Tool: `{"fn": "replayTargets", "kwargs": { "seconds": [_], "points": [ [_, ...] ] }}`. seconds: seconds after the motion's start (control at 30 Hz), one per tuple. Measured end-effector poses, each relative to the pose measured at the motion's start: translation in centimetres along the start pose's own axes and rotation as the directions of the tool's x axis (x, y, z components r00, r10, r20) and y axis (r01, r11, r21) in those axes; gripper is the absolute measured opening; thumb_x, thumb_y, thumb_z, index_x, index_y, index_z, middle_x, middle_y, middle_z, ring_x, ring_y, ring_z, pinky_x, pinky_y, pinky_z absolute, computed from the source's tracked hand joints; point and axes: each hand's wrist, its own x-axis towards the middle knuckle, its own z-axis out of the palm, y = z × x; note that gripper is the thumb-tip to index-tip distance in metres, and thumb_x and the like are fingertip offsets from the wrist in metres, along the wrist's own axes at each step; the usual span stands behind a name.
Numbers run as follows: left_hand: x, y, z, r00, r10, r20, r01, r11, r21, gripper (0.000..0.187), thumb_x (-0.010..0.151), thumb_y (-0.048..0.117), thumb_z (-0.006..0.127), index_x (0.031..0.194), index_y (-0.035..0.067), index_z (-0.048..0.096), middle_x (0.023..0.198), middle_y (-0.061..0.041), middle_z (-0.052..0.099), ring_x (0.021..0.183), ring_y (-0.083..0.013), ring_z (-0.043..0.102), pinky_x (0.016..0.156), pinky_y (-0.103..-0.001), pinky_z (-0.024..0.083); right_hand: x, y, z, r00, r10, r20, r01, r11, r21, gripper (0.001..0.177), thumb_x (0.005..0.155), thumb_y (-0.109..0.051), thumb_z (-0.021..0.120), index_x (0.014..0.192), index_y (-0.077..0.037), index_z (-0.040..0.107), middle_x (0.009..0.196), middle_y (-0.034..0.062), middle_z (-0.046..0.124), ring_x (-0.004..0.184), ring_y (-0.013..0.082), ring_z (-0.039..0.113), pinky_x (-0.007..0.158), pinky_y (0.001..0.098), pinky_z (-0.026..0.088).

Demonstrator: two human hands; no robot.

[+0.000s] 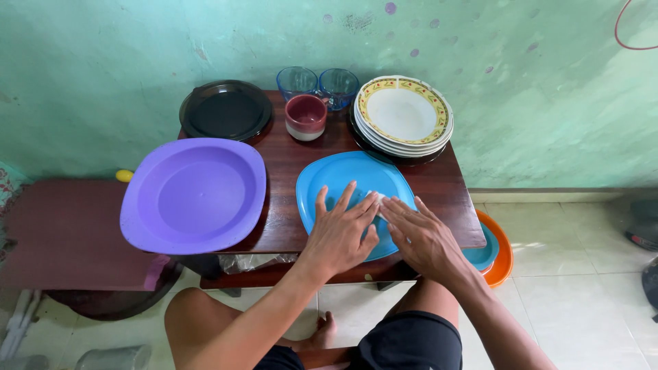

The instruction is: The recorder is wiping individual plastic plates with a small white cloth and placing them on a table.

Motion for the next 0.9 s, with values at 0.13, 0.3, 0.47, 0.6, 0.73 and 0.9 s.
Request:
{"fn": "replayTargets", "kwargs": {
  "seconds": [0.13,0.3,0.47,0.6,0.73,0.9],
  "points": [
    [3.9,-2.3,1.6,1.0,0.006,-0.011,-0.006,0.998,0.058,0.051,0.093,0.03,0.054,0.136,0.005,0.063,0.149,-0.005,0.055,0.147,-0.0353,0.037,0.116,-0.071,0.012,3.0,1.8,1.0,0.993,0.114,-0.009,-0.113,0.993,0.045,0.043,0.1,-0.018,0.052,0.14,-0.005,0.061,0.148,0.0137,0.058,0.141,0.0301,0.049,0.118,0.0523,0.032],
    [5.7,-5.2,0.9,0.998,-0.05,-0.033,0.055,0.986,0.158,0.047,0.093,0.028,0.052,0.134,0.008,0.066,0.148,-0.003,0.058,0.147,-0.0338,0.038,0.118,-0.07,0.011,7.1,3.3,3.3,0.994,0.104,-0.016,-0.104,0.994,0.025,0.042,0.104,-0.023,0.049,0.139,-0.003,0.06,0.147,0.0139,0.059,0.141,0.0314,0.05,0.118,0.0523,0.033],
    [2.2,-5.8,-2.5,0.994,-0.103,-0.021,0.106,0.971,0.215,0.047,0.093,0.027,0.053,0.133,0.006,0.066,0.147,-0.003,0.057,0.148,-0.0352,0.036,0.117,-0.07,0.012,8.5,0.7,4.0,0.998,-0.018,0.058,0.014,0.998,0.066,0.044,0.103,-0.022,0.049,0.141,-0.003,0.059,0.149,0.0161,0.056,0.141,0.0331,0.048,0.117,0.0537,0.032],
    [-2.1,-3.4,-4.5,0.992,-0.129,-0.013,0.129,0.969,0.211,0.048,0.092,0.026,0.054,0.134,0.003,0.063,0.151,-0.006,0.054,0.147,-0.0369,0.036,0.116,-0.07,0.015,6.5,-1.9,3.6,0.988,-0.118,0.095,0.104,0.985,0.139,0.043,0.102,-0.02,0.053,0.142,-0.003,0.058,0.151,0.0153,0.055,0.141,0.0319,0.049,0.119,0.0526,0.032],
    [-5.1,-0.1,-4.0,0.991,-0.127,-0.031,0.131,0.973,0.188,0.054,0.09,0.025,0.056,0.138,0.0,0.06,0.15,-0.01,0.053,0.146,-0.0372,0.036,0.116,-0.07,0.014,2.3,-2.8,1.8,0.974,-0.206,0.092,0.196,0.975,0.11,0.042,0.099,-0.018,0.056,0.139,-0.005,0.061,0.15,0.0149,0.056,0.142,0.0309,0.049,0.118,0.0528,0.032],
    [-3.7,2.2,-1.8,1.0,-0.027,0.0,0.027,0.999,0.041,0.051,0.092,0.025,0.054,0.137,0.001,0.061,0.154,-0.01,0.05,0.148,-0.0356,0.037,0.116,-0.068,0.016,-1.1,-0.7,0.1,0.987,-0.158,0.017,0.159,0.987,-0.004,0.045,0.095,-0.016,0.058,0.139,-0.006,0.061,0.146,0.0132,0.059,0.138,0.028,0.053,0.117,0.0508,0.035]
  ]
}}
